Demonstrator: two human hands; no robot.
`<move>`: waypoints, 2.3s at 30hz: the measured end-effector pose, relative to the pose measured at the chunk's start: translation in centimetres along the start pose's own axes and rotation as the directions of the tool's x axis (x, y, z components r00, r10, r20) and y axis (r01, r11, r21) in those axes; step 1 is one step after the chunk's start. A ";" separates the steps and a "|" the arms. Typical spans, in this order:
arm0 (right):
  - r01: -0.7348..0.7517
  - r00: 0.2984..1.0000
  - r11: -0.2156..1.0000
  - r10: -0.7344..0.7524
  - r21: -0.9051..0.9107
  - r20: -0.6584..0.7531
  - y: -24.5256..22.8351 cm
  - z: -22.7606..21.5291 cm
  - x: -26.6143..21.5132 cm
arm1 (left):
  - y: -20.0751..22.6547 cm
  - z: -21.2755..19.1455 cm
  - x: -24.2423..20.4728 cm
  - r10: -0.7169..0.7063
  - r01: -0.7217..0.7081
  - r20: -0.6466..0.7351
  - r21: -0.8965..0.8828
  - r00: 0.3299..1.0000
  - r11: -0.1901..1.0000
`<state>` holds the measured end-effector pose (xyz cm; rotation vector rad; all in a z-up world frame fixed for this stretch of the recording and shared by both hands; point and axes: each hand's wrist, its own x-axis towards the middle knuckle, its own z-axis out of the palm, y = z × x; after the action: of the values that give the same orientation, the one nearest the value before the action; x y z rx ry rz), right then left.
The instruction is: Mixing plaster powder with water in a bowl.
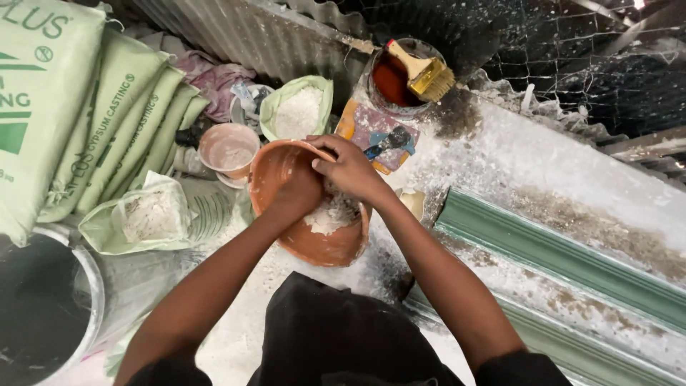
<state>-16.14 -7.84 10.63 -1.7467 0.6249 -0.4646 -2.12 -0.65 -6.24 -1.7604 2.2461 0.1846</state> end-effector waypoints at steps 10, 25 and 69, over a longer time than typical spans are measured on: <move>0.012 1.000 1.000 -0.012 -0.025 0.015 1.1 -0.2 0.3 | -1.5 -3.9 -4.1 -0.376 0.405 0.150 -0.376 0.914 0.834; -0.069 0.997 0.997 0.069 0.021 -0.031 1.0 -0.5 -1.1 | -0.5 -4.3 -4.8 -0.236 0.440 0.412 -0.519 0.880 0.733; -0.036 0.987 0.984 0.063 0.175 -0.149 0.7 -1.0 -3.1 | 0.5 -13.4 -8.7 -0.134 0.197 -0.707 0.008 0.695 0.980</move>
<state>-19.29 -6.78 10.25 -1.5384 0.7149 -0.6056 -2.58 3.90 9.07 -2.2353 2.4681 -0.7503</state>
